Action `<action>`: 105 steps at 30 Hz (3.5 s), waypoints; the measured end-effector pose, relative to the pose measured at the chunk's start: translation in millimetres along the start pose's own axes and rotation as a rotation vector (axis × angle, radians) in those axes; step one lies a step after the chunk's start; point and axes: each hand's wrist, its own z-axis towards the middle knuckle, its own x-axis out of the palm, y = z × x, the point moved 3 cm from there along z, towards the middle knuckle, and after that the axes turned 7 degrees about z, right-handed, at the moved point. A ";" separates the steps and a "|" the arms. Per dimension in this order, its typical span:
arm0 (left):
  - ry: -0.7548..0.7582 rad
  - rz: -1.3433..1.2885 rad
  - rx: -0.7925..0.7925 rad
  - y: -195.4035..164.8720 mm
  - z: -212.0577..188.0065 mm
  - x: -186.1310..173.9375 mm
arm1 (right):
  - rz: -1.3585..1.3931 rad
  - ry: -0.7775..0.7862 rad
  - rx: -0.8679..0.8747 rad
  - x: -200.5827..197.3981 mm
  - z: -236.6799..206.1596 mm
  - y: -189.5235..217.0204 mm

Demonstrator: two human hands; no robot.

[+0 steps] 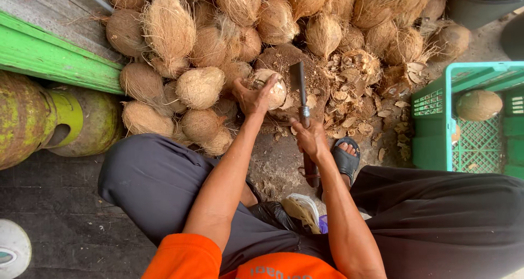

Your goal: The person sits on the ground in front of a large pile of husked and unhusked coconuts, holding each coconut against a wooden block and chopping off the outer husk with a machete, rotating the coconut between strikes. Husked coconuts are placed into a green plastic crate beside them.

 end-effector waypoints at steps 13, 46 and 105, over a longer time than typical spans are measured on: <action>0.234 0.447 0.435 -20.5 8.3 -7.8 | 0.177 -0.234 -0.109 -54.2 -5.0 15.1; -0.027 0.556 0.333 -7.7 -11.1 55.9 | -0.186 -0.204 -0.069 -9.9 0.5 16.1; 0.113 0.487 -0.176 5.0 37.0 -1.0 | 0.076 0.064 -0.016 7.5 4.0 -4.6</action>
